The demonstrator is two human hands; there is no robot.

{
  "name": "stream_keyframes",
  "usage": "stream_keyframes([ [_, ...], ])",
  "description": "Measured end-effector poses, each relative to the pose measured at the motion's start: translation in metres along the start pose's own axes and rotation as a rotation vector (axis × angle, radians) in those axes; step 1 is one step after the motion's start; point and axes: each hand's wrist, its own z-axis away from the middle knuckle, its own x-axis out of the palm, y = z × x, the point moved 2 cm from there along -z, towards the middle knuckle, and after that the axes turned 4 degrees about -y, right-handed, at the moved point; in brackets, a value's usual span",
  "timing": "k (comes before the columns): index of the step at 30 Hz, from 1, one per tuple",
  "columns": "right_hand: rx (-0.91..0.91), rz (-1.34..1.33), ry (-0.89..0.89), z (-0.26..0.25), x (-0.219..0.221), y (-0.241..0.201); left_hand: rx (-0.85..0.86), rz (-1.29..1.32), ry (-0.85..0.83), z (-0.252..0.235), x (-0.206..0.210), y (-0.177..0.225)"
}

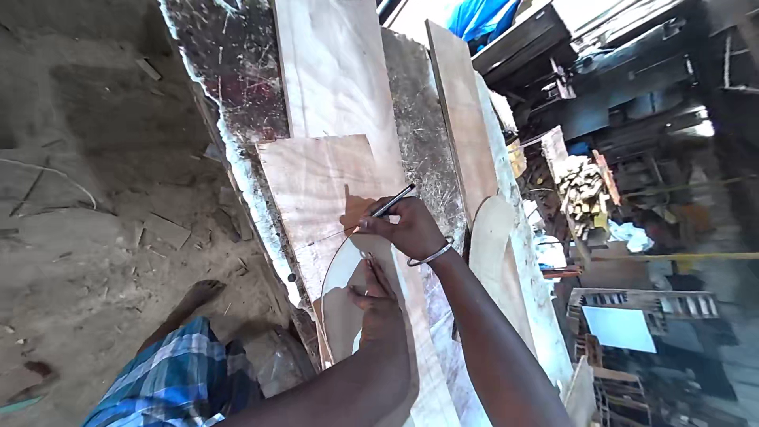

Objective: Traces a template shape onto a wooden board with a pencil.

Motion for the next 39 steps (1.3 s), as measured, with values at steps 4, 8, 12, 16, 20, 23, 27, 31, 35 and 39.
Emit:
stream_keyframes([
  [4, -0.036, -0.149, 0.150, 0.009, -0.003, 0.004, 0.014, -0.041, 0.014, 0.000, 0.000, -0.004],
  [8, -0.050, -0.410, 0.573, 0.037, -0.008, 0.026, 0.042, -0.079, 0.009, 0.001, -0.004, -0.013],
  [12, 0.080, -0.504, 0.658, 0.069, -0.001, 0.049, 0.022, -0.226, 0.032, -0.002, 0.002, -0.010],
  [16, 0.073, -0.501, 0.582, 0.072, 0.004, 0.051, 0.003, -0.329, 0.056, -0.006, 0.008, -0.004],
  [20, -0.029, -0.429, 0.376, 0.048, 0.015, 0.026, 0.000, -0.282, 0.016, -0.007, 0.005, -0.003],
  [23, -0.060, -0.296, 0.247, 0.028, 0.026, 0.010, 0.009, -0.280, 0.040, -0.006, 0.005, -0.003],
  [27, -0.072, -0.254, 0.196, 0.016, 0.024, 0.011, 0.028, -0.255, 0.073, -0.007, 0.005, -0.005],
  [31, -0.089, -0.306, 0.199, 0.015, 0.022, 0.011, 0.032, -0.231, 0.092, -0.008, 0.005, -0.004],
  [35, -0.111, -0.207, 0.281, 0.021, 0.018, 0.022, -0.003, -0.216, 0.132, -0.008, 0.006, -0.003],
  [39, -0.062, -0.326, 0.357, 0.026, 0.012, 0.034, -0.038, -0.179, 0.144, -0.009, 0.004, 0.000],
])
